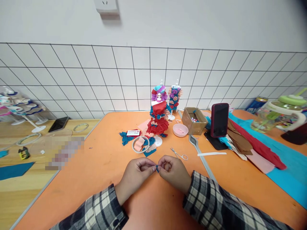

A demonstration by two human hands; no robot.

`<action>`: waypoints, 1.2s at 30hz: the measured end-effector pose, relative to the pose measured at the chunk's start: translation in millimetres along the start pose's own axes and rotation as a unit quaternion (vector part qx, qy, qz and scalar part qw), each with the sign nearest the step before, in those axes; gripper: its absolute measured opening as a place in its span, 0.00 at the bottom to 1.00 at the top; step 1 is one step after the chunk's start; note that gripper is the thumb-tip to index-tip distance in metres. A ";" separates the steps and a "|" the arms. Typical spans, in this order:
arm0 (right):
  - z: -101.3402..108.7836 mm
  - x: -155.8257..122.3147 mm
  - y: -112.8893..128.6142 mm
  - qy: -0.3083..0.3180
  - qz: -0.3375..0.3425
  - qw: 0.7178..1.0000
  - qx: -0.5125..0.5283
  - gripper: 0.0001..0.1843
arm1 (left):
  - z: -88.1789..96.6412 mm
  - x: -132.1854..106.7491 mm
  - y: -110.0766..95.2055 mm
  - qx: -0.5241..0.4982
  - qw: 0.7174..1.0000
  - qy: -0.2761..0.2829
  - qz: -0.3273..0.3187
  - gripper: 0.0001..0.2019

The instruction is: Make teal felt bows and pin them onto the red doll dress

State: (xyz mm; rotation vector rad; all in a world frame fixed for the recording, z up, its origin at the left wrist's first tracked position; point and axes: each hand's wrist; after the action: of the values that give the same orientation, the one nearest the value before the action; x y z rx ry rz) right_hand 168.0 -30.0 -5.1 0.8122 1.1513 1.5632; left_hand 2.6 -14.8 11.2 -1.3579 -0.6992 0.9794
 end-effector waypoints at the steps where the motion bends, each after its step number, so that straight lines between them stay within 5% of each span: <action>1: -0.6 0.4 -0.8 0.001 -0.002 1.000 0.009 0.01 | -0.1 0.0 0.4 -0.013 1.000 -0.003 0.000 0.08; 7: -0.6 0.6 -4.6 0.005 -0.024 0.998 0.061 0.02 | 1.1 1.6 0.5 -0.044 0.999 -0.009 -0.001 0.09; 11: 2.1 -0.2 -0.8 -0.030 0.014 0.998 0.049 0.12 | 0.9 2.1 0.0 -0.010 1.000 0.006 0.011 0.10; 14: 3.4 0.4 0.8 -0.038 0.007 0.999 0.012 0.05 | 0.7 2.2 2.5 -0.019 1.000 0.017 0.016 0.11; 20: 5.1 1.9 -0.6 -0.033 -0.027 0.998 0.045 0.09 | 2.8 3.8 5.4 -0.099 0.995 0.012 0.029 0.14; 32: 2.8 -0.7 1.5 -0.027 -0.001 0.999 0.046 0.06 | 1.8 2.8 -3.0 -0.002 1.000 -0.005 0.002 0.07; 36: 2.9 -1.9 2.4 -0.032 0.034 0.998 0.033 0.12 | 1.5 1.8 -2.2 0.013 1.000 0.008 0.004 0.08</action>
State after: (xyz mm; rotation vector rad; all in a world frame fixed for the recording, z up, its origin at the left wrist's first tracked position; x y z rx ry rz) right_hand 170.4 -31.1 -1.9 0.9474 1.1444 1.5502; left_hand 2.5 -12.4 13.3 -1.3450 -0.6678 0.9797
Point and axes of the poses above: each hand's wrist, its own x-axis towards the middle knuckle, its own z-axis out of the back of the hand, y = z × x, and after that the axes turned 11 degrees about y, right-handed
